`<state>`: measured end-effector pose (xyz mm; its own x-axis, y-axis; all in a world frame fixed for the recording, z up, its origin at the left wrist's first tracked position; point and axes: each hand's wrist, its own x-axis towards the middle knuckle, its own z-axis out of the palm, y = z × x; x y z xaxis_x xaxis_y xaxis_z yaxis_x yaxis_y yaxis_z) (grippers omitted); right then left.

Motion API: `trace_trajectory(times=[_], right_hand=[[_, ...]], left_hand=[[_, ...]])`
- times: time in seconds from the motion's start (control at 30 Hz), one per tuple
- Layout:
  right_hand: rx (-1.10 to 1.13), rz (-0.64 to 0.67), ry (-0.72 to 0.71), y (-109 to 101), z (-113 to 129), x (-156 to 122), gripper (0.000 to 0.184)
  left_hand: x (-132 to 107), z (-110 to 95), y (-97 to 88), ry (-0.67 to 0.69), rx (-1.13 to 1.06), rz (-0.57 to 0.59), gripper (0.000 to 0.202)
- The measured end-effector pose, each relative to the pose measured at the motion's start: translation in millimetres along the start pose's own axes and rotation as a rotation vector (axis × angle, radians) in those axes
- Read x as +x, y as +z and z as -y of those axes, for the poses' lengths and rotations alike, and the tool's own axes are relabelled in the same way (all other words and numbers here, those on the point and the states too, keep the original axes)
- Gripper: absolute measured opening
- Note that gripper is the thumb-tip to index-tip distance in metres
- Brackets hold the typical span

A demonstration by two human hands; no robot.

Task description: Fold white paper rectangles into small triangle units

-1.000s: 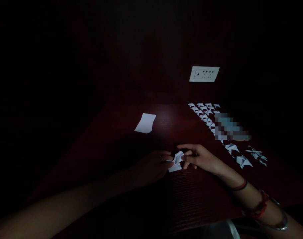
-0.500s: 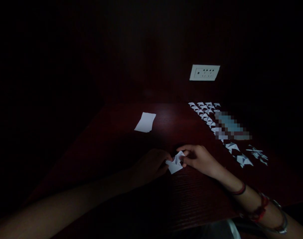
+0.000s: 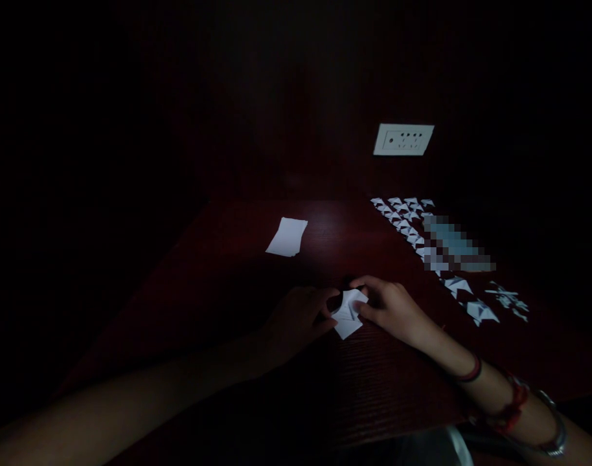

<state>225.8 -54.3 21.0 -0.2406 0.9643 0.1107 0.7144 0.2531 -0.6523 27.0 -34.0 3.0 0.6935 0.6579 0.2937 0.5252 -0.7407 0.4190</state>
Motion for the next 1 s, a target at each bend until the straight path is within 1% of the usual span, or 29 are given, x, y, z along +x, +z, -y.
trace_trajectory(times=[0.13, 0.23, 0.33, 0.4, 0.47, 0.57, 0.7, 0.8, 0.9, 1.0], right_hand=[[-0.064, 0.023, -0.003, -5, 1, -2, 0.023], [-0.073, 0.041, 0.031, -7, -1, -1, 0.023], [-0.05, 0.083, 0.066, -9, -6, 1, 0.024], [-0.022, 0.145, 0.065, -12, -9, 3, 0.02], [-0.001, 0.174, 0.061, -14, -13, 4, 0.018], [0.03, 0.169, 0.039, -14, -18, 6, 0.013], [0.078, 0.157, -0.022, -11, -21, 8, 0.006], [0.043, 0.173, -0.119, -13, -16, 6, 0.01], [-0.017, 0.184, -0.231, -18, -9, 4, 0.016], [-0.063, 0.208, -0.293, -25, -8, 3, 0.019]], left_hand=[[0, 0, 1.5, 0.052, 0.051, -0.006, 0.041], [-1, 0, 2.7, 0.057, 0.088, -0.007, 0.038], [-1, 0, 4.0, 0.044, 0.114, -0.001, 0.035], [-2, 0, 4.8, 0.037, 0.124, 0.0, 0.037], [-3, 0, 5.4, 0.032, 0.137, -0.003, 0.038], [-3, -1, 5.3, 0.035, 0.164, 0.003, 0.036], [-3, -3, 4.5, 0.024, 0.176, 0.026, 0.032], [-3, -2, 5.0, 0.023, 0.173, 0.031, 0.03], [-3, 0, 6.7, 0.077, 0.163, 0.009, 0.028], [-3, 1, 7.6, 0.144, 0.156, 0.01, 0.023]])
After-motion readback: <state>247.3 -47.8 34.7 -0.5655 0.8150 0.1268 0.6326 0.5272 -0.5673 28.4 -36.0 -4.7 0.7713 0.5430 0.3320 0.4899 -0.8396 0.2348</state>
